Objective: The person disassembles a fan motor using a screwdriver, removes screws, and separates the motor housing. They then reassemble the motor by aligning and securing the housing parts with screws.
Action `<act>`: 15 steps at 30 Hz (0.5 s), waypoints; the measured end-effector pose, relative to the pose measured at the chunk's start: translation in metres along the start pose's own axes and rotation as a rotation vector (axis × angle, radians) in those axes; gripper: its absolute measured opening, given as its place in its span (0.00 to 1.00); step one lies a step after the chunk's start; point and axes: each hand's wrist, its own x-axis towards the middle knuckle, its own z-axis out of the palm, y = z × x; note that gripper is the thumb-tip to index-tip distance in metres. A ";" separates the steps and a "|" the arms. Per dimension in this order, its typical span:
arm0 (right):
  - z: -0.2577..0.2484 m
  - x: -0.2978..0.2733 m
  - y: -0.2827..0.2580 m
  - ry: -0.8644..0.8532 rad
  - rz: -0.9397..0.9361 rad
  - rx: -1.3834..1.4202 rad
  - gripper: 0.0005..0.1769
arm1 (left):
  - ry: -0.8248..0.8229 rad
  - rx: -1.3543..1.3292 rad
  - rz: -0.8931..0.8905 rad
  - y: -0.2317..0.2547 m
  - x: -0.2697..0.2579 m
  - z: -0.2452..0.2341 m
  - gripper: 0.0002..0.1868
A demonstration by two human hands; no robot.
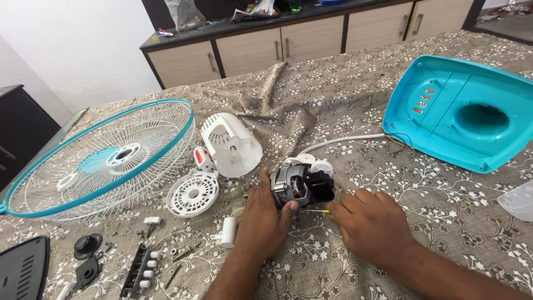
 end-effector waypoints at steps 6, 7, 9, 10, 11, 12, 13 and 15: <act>0.011 -0.016 0.029 -0.014 0.021 0.404 0.14 | -0.114 -0.021 -0.150 -0.001 -0.002 0.000 0.52; 0.015 -0.019 0.034 -0.034 0.132 0.458 0.15 | -0.091 -0.004 -0.095 -0.001 -0.001 0.001 0.52; 0.023 -0.024 0.039 -0.073 0.361 0.564 0.18 | -0.049 0.031 0.017 -0.002 -0.001 0.002 0.51; 0.025 -0.027 0.042 -0.053 0.446 0.627 0.17 | -0.061 0.051 0.035 -0.003 -0.001 0.003 0.52; 0.026 -0.028 0.044 -0.033 0.532 0.689 0.17 | -0.073 0.072 0.053 -0.004 -0.001 0.003 0.52; 0.026 -0.030 0.046 -0.014 0.617 0.749 0.18 | -0.083 0.090 0.071 -0.004 -0.001 0.004 0.53; 0.025 -0.030 0.046 -0.006 0.642 0.773 0.17 | -0.082 0.105 0.087 -0.005 -0.001 0.005 0.53; 0.026 -0.026 0.039 0.012 0.695 0.824 0.18 | -0.082 0.139 0.119 -0.005 -0.003 0.005 0.54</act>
